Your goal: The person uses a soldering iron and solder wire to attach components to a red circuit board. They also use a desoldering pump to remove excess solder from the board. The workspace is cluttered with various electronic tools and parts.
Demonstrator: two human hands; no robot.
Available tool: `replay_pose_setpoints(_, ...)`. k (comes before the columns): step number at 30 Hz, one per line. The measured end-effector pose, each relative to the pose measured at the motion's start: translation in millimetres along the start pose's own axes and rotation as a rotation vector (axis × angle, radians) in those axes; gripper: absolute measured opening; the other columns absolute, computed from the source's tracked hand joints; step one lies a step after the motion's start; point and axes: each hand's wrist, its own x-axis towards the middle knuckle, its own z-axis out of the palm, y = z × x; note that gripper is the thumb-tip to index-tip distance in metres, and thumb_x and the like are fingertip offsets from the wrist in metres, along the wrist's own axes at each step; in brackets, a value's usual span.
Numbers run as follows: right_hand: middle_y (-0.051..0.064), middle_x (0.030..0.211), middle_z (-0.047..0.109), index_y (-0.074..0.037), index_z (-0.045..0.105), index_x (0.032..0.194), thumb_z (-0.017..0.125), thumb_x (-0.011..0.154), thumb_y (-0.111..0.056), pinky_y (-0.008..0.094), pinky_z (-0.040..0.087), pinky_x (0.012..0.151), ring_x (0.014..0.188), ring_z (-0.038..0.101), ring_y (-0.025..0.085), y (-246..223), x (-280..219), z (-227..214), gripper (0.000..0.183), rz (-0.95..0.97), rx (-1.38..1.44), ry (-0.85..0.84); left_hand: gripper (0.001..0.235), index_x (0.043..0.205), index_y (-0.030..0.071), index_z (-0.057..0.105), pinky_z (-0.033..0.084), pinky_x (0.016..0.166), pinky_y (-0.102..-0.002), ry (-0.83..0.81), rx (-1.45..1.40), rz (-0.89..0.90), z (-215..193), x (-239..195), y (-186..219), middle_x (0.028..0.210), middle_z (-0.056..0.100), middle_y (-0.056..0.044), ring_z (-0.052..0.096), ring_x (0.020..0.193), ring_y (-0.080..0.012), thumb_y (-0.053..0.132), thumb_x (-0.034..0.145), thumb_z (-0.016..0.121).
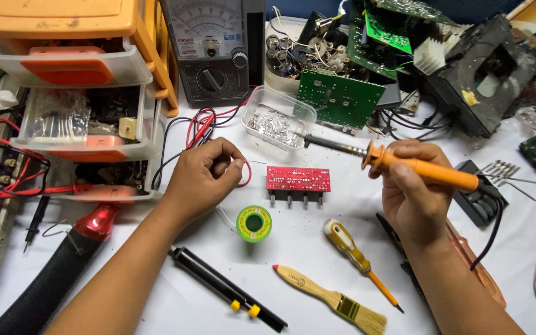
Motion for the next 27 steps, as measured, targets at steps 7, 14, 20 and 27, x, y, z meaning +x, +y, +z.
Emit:
replay_pose_setpoints(7, 0.013, 0.091, 0.053, -0.003, 0.056, 0.089, 0.059, 0.076, -0.004, 0.029, 0.054, 0.067, 0.076, 0.056, 0.024, 4.7, -8.2, -4.8, 0.014, 0.087, -0.059, 0.018, 0.009, 0.070, 0.014, 0.061, 0.028, 0.047, -0.022, 0.010, 0.023, 0.055, 0.7, 0.9, 2.8, 0.048, 0.031, 0.006, 0.030, 0.047, -0.0067, 0.020, 0.076, 0.061)
replay_pose_setpoints(14, 0.013, 0.089, 0.054, -0.004, 0.056, 0.086, 0.059, 0.074, -0.005, 0.029, 0.055, 0.063, 0.075, 0.057, 0.022, 10.6, -14.1, -8.2, 0.012, 0.065, -0.185, -0.031, 0.004, 0.073, 0.009, 0.060, 0.035, 0.047, -0.020, 0.027, -0.015, 0.220, 2.2, 3.4, 2.0, 0.067, 0.056, 0.001, 0.042, 0.050, -0.0077, 0.010, 0.076, 0.063)
replay_pose_setpoints(20, 0.011, 0.086, 0.055, -0.006, 0.055, 0.083, 0.060, 0.073, -0.010, 0.028, 0.054, 0.070, 0.083, 0.057, 0.018, 12.0, -17.3, -7.6, 0.012, 0.014, -0.310, -0.036, 0.006, 0.074, 0.009, 0.056, 0.036, 0.047, -0.021, -0.014, 0.000, 0.193, 3.6, 1.7, 0.4, 0.062, 0.053, 0.001, 0.043, 0.050, -0.0078, 0.012, 0.078, 0.060)
replay_pose_setpoints(27, 0.010, 0.086, 0.056, -0.006, 0.055, 0.083, 0.060, 0.073, -0.011, 0.027, 0.050, 0.076, 0.084, 0.057, 0.018, 11.6, -18.4, -5.7, 0.012, -0.010, -0.350, -0.053, 0.009, 0.073, 0.010, 0.051, 0.033, 0.048, -0.024, 0.035, 0.053, 0.261, 2.6, -1.1, 3.2, 0.065, 0.052, 0.001, 0.038, 0.050, -0.0101, 0.012, 0.082, 0.055)
